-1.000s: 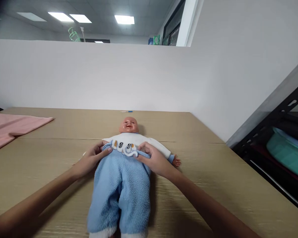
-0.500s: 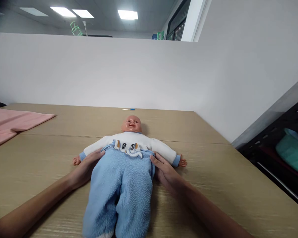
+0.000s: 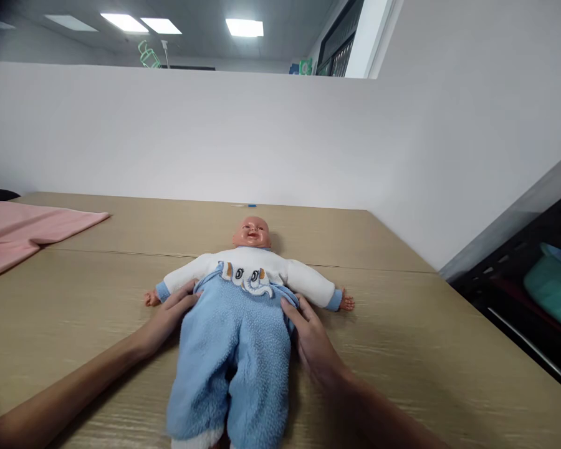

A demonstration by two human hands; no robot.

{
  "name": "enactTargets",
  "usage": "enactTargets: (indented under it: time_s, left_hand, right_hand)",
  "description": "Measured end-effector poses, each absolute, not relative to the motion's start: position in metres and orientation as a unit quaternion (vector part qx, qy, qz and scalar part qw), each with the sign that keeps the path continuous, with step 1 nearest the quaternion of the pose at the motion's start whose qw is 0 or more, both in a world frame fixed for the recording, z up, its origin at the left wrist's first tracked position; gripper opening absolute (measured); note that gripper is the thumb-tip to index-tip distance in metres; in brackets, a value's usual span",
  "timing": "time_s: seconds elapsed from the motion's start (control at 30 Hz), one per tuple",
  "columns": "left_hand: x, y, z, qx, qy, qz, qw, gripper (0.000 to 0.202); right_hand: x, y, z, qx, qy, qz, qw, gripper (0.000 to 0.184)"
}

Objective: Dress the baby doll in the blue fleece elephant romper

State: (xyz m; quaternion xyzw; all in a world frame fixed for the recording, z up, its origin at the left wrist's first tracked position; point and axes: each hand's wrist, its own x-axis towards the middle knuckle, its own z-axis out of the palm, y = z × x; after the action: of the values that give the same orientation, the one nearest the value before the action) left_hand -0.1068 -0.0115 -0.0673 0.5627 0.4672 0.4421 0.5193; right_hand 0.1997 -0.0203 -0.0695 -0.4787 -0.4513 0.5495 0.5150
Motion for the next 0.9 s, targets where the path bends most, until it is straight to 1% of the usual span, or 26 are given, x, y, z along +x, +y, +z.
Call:
enactTargets:
  time_s: [0.1,0.2,0.33,0.5,0.57,0.67,0.7,0.83,0.9]
  left_hand:
    - [-0.096,-0.015,-0.069,0.422,0.437,0.496,0.62,0.042]
    - [-0.087,-0.017,-0.071,0.344,0.405,0.527,0.663,0.049]
    - [-0.085,-0.015,-0.074,0.351,0.41,0.556,0.632,0.049]
    - [-0.088,-0.014,-0.075,0.387,0.415,0.532,0.628,0.055]
    - [-0.088,-0.015,-0.074,0.4,0.409,0.526,0.629,0.045]
    - [-0.087,-0.018,-0.073,0.407,0.38,0.518,0.649,0.023]
    - [-0.087,-0.019,-0.074,0.403,0.378,0.519,0.652,0.021]
    - [-0.084,-0.02,-0.077,0.373,0.42,0.547,0.62,0.037]
    - [-0.083,-0.019,-0.078,0.375,0.43,0.558,0.602,0.042]
  right_hand:
    - [0.187,-0.026,-0.069,-0.437,-0.3,0.644,0.552,0.057]
    - [0.183,-0.025,-0.066,-0.418,-0.282,0.664,0.551,0.064]
    - [0.186,-0.018,-0.064,-0.423,-0.321,0.647,0.547,0.063]
    - [0.184,-0.022,-0.057,-0.397,-0.378,0.646,0.532,0.045]
    - [0.182,-0.025,-0.054,-0.394,-0.395,0.638,0.532,0.042]
    - [0.182,-0.027,-0.054,-0.391,-0.371,0.65,0.535,0.043]
    - [0.182,-0.027,-0.055,-0.391,-0.353,0.662,0.533,0.044]
    - [0.185,-0.025,-0.059,-0.401,-0.311,0.702,0.5,0.052]
    - [0.187,-0.023,-0.059,-0.402,-0.307,0.708,0.493,0.053]
